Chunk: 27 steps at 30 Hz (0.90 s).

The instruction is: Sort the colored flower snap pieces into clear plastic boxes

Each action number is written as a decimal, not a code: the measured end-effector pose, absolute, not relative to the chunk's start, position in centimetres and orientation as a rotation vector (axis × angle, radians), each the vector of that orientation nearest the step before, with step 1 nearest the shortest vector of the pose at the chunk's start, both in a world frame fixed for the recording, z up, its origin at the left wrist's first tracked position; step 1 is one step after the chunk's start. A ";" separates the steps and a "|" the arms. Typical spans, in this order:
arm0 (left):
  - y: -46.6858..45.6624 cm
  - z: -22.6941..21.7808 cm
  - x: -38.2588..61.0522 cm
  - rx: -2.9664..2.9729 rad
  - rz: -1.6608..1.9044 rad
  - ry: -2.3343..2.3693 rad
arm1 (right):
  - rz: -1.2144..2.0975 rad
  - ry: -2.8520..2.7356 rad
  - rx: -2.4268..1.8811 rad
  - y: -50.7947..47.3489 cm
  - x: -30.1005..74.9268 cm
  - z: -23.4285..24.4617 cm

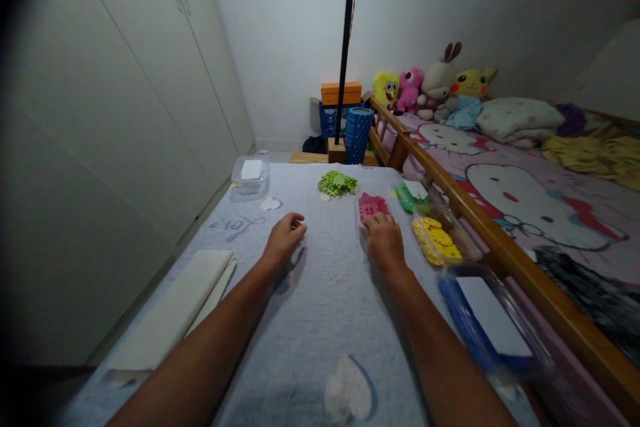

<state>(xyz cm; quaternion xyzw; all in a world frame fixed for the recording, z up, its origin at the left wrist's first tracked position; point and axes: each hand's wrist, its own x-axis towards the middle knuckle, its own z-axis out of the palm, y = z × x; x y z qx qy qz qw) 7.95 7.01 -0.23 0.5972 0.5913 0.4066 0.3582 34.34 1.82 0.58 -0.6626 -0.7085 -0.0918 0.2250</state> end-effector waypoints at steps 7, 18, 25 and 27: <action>7.3 -2.5 7.5 1.764 0.957 1.695 | -0.307 -1.904 -1.922 6.6 36.7 -0.3; 7.5 -2.4 7.1 1.875 0.875 1.664 | -0.341 -1.900 -2.010 14.5 38.8 -0.2; 7.4 -2.2 7.2 1.910 0.784 1.693 | -0.311 -1.919 -2.112 17.9 39.3 1.2; 7.4 -2.2 7.3 1.918 0.772 1.693 | -0.299 -1.957 -2.122 18.5 39.2 1.7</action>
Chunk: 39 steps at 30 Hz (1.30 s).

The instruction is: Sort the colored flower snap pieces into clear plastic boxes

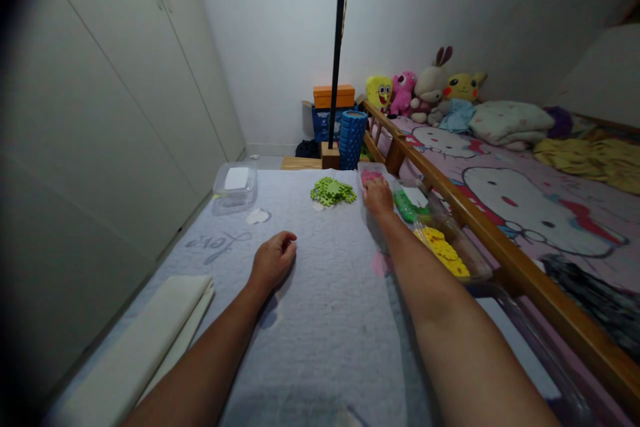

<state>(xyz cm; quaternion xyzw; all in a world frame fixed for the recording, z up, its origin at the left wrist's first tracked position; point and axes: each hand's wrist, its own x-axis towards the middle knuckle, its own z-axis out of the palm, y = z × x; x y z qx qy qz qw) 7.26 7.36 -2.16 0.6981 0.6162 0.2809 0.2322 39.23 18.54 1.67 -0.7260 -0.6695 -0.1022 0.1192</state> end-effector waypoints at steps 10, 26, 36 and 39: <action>7.3 -2.2 7.3 1.952 0.723 1.716 | -0.294 -1.940 -2.252 21.7 39.9 2.8; 7.2 -2.3 7.3 1.967 0.719 1.719 | -0.270 -1.920 -2.247 25.1 41.7 2.7; 7.1 -2.4 7.2 1.963 0.715 1.707 | -0.217 -1.854 -2.359 25.2 43.9 3.5; 7.0 -2.2 7.3 1.967 0.724 1.704 | -0.191 -1.845 -2.380 24.9 44.2 4.0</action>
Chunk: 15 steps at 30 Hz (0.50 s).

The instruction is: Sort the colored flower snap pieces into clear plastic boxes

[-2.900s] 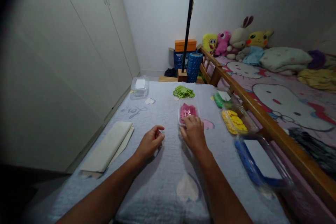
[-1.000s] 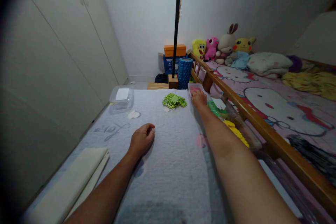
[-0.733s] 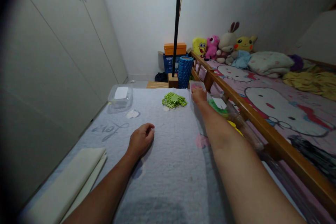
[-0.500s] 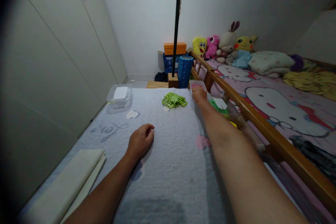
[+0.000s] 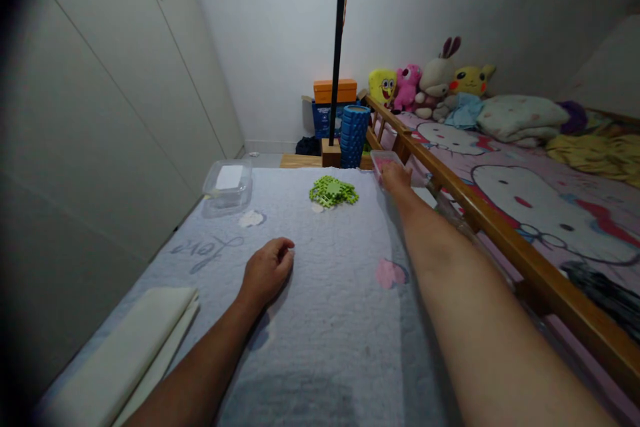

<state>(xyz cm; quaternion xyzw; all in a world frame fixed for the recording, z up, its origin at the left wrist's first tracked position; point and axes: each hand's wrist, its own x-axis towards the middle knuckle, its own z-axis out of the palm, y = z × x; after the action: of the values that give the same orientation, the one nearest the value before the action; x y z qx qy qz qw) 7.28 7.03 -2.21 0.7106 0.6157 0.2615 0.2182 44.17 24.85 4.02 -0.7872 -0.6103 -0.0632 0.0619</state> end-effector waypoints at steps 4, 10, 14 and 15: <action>7.0 -2.2 7.3 1.949 0.728 1.715 | -0.200 -1.795 -2.405 24.7 44.9 4.3; 7.0 -2.3 7.2 1.941 0.741 1.702 | -0.289 -1.776 -2.438 24.6 46.5 4.1; 7.1 -2.4 7.2 1.945 0.735 1.697 | -0.328 -1.783 -2.474 24.5 46.9 4.3; 7.1 -2.4 7.2 1.949 0.737 1.694 | -0.315 -1.790 -2.485 24.4 46.9 4.4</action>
<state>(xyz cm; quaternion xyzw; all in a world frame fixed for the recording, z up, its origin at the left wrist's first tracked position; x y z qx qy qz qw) 7.20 7.07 -2.45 0.7070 0.6145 0.2673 0.2259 46.88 24.43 4.41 -0.8068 -0.5811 -0.1022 0.0312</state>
